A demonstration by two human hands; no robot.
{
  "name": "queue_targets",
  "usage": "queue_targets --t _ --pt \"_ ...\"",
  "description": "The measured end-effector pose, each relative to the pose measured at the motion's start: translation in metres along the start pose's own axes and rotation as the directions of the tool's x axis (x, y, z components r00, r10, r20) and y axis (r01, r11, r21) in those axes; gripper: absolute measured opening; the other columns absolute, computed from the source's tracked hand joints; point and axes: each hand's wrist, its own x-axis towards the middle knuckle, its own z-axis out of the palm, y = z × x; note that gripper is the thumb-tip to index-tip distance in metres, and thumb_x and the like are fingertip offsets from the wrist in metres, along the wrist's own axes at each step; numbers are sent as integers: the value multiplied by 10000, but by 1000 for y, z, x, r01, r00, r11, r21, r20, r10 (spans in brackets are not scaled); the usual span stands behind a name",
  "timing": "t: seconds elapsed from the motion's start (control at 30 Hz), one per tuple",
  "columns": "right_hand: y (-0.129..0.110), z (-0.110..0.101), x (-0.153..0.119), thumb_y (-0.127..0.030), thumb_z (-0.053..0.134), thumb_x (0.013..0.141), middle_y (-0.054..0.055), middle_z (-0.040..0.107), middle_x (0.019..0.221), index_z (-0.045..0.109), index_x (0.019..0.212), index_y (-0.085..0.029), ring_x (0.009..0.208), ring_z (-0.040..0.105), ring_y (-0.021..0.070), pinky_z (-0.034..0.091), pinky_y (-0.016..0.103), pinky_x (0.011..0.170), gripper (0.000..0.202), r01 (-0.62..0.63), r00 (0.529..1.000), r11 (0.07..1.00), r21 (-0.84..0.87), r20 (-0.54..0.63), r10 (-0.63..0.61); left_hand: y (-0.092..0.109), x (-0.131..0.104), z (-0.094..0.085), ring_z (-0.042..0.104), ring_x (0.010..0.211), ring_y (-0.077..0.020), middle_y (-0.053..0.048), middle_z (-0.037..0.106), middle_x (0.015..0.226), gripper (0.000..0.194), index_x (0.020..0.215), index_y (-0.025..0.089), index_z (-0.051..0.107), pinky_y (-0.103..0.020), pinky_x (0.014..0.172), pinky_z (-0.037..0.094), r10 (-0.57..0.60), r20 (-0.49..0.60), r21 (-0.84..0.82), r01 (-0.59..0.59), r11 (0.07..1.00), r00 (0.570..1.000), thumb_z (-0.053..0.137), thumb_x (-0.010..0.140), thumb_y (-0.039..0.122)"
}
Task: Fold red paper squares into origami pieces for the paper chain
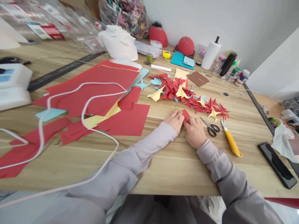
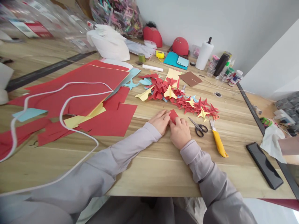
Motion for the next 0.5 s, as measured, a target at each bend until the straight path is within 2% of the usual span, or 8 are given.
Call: queue_targets --t 0.23,0.37,0.5 --pt "-2 0 0 -167 382 862 136 509 1065 550 1211 -172 938 411 263 338 388 774 388 7 1000 1000 1 -6 -7 -5 6 4 409 1248 -300 -189 551 1249 349 1088 18 546 -424 1063 324 25 -54 -25 -27 999 998 431 811 195" --pt "-1 2 0 -169 389 858 141 511 1075 543 1233 -170 944 414 262 344 390 804 405 12 1000 1000 18 -18 -12 -10 9 3 394 1252 -304 -189 528 1270 447 1190 10 474 -450 1070 308 26 -37 -72 -29 997 999 445 796 220" --pt "2 5 0 -164 412 846 136 526 1079 542 1243 -189 943 427 253 357 387 825 418 11 999 999 33 -42 -10 -16 8 2 395 1244 -324 -203 518 1263 374 1070 48 539 -482 1060 314 -6 -101 -92 -3 996 995 510 745 231"
